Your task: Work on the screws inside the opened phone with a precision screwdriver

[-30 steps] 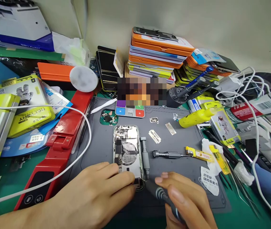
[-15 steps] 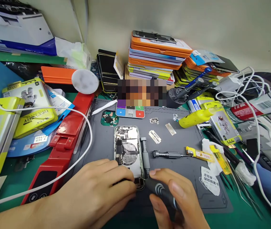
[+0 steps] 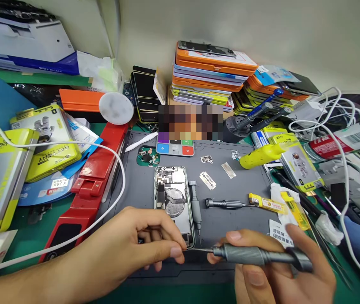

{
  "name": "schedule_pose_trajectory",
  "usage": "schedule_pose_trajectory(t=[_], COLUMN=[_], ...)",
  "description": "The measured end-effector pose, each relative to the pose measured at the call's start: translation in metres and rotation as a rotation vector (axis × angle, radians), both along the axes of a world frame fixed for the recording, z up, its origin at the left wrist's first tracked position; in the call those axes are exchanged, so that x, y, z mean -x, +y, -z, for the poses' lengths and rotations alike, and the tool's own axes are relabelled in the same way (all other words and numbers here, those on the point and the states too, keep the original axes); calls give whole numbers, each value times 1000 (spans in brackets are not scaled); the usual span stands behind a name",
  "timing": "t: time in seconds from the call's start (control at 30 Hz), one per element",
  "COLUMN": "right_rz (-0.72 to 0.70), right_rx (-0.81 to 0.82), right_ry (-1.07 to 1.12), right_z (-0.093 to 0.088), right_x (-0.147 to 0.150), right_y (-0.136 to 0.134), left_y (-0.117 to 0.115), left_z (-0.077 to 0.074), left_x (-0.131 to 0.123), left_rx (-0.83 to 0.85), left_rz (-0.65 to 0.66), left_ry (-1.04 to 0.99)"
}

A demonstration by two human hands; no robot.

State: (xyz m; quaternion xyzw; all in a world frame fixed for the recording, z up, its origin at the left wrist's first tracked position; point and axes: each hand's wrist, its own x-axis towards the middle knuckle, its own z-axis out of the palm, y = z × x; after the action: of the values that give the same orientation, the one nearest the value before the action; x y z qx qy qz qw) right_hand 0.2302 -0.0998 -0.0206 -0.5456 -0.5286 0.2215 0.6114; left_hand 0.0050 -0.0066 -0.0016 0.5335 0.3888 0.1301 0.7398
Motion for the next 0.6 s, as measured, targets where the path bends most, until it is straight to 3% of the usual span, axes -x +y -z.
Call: schedule_pose_trajectory(t=[0.2, 0.6], right_rz=[-98, -129], right_rx=[78, 108], right_ry=[67, 47], right_z=[0, -1], right_x=[1, 0], right_y=[1, 0], left_y=[0, 2], left_z=[8, 7], left_x=[5, 2], left_rx=[204, 181], left_rz=[-76, -51], left_ry=[-138, -51])
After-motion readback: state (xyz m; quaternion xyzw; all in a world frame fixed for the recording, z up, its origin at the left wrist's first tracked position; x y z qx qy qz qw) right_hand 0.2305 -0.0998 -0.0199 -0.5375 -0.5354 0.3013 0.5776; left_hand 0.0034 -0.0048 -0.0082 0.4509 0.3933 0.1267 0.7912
